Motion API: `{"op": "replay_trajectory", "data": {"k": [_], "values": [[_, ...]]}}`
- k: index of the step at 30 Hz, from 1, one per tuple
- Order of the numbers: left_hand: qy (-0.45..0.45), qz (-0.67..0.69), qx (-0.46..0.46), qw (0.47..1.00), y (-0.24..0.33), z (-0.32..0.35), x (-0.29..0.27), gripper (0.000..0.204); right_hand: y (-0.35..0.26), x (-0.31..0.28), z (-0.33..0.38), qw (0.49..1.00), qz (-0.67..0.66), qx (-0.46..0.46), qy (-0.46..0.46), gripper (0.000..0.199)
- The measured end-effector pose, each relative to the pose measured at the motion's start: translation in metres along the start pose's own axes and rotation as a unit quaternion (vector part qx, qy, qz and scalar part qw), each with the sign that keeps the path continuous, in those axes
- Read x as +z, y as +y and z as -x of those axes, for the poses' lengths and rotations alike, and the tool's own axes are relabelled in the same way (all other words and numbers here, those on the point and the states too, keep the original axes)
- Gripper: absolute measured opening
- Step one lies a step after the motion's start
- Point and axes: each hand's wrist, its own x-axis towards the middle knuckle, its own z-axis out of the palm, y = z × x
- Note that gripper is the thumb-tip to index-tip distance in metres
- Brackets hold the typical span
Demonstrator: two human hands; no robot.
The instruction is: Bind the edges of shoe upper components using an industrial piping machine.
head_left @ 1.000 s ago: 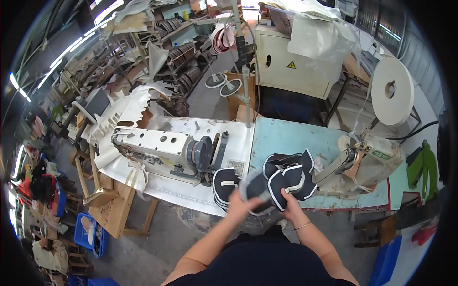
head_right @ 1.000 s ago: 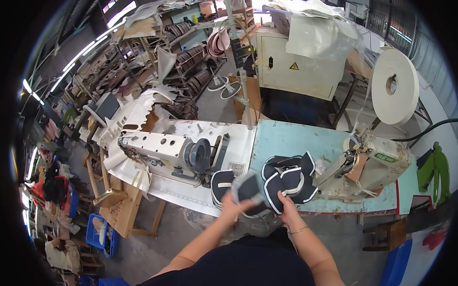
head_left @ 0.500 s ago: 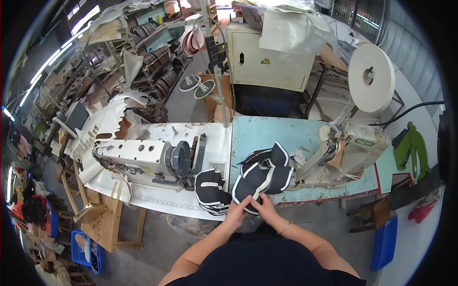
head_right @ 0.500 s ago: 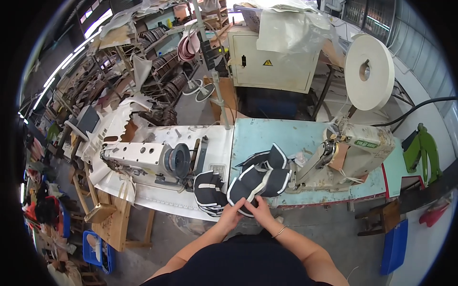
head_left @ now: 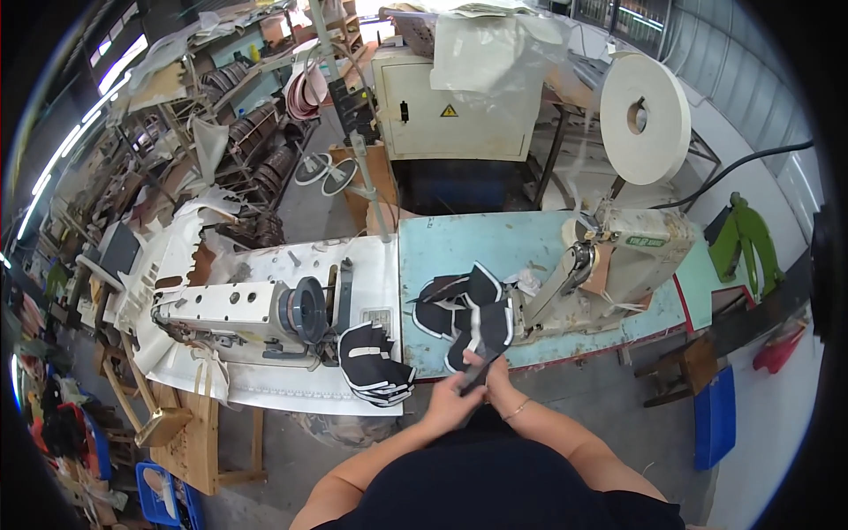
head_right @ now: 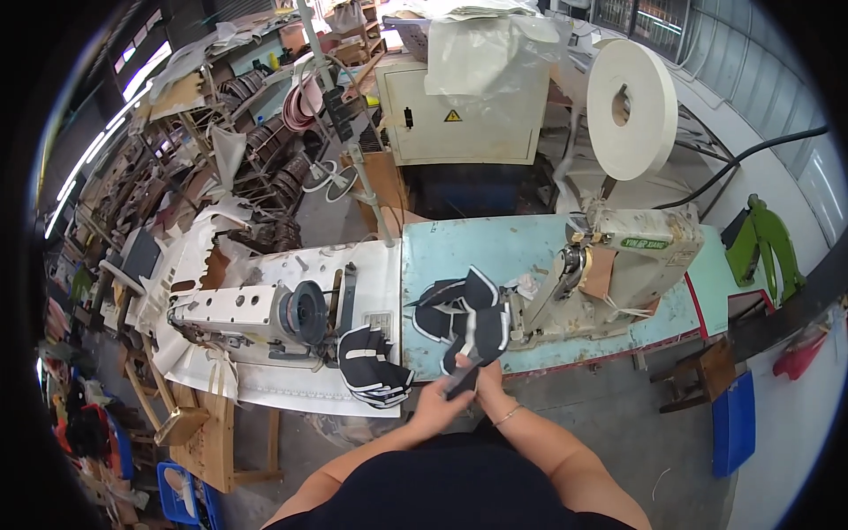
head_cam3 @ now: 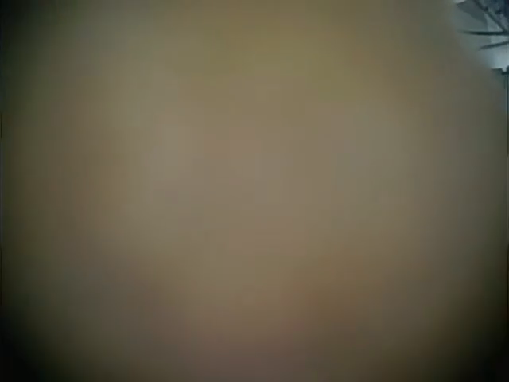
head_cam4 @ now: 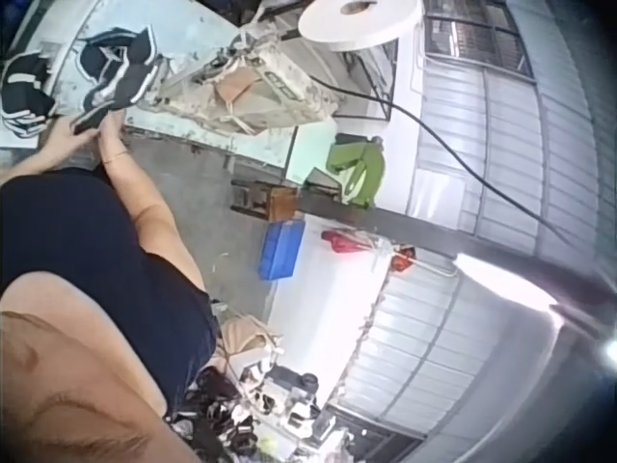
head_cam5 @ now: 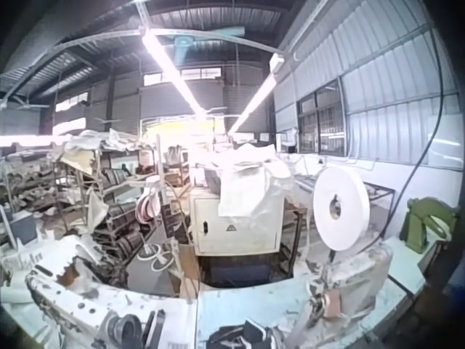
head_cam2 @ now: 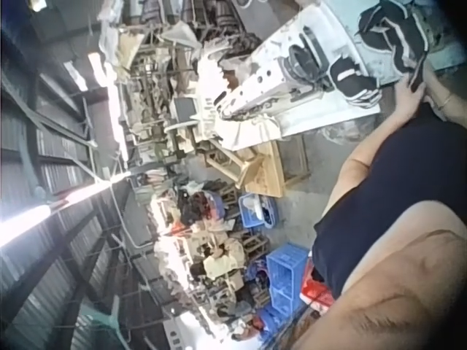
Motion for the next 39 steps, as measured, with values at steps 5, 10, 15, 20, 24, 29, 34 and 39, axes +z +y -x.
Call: {"op": "replay_trajectory", "data": {"k": [5, 10, 15, 20, 24, 29, 34, 39], "values": [[0.181, 0.071, -0.044, 0.980, 0.034, -0.005, -0.053, 0.044, -0.019, -0.009, -0.019, 0.983, -0.143, 0.118, -0.008, 0.033], [0.360, 0.040, 0.060, 0.930, -0.058, -0.025, -0.169, 0.057, -0.013, -0.008, -0.010, 0.939, -0.220, 0.257, -0.059, 0.032], [0.541, -0.254, 0.137, 0.790, -0.049, -0.018, -0.130, 0.046, -0.004, 0.004, 0.006, 0.903, -0.312, 0.287, -0.062, 0.031], [0.086, 0.337, -0.169, 0.922, -0.046, -0.019, -0.030, 0.037, 0.000, 0.008, 0.024, 0.918, -0.244, 0.264, -0.166, 0.035], [0.154, 0.237, -0.094, 0.955, -0.048, -0.054, -0.029, 0.037, -0.006, -0.005, 0.039, 0.883, 0.290, 0.219, -0.299, 0.036], [0.080, -0.145, 0.064, 0.984, -0.009, -0.027, -0.040, 0.029, -0.078, -0.011, -0.023, 0.921, 0.328, -0.186, -0.094, 0.034], [0.052, -0.183, 0.141, 0.971, -0.016, 0.000, -0.007, 0.027, -0.091, 0.052, -0.061, 0.583, 0.656, -0.478, 0.002, 0.057], [0.071, 0.047, -0.074, 0.994, -0.025, 0.031, -0.024, 0.035, -0.089, 0.038, -0.122, 0.889, 0.395, -0.229, 0.019, 0.039]]}}
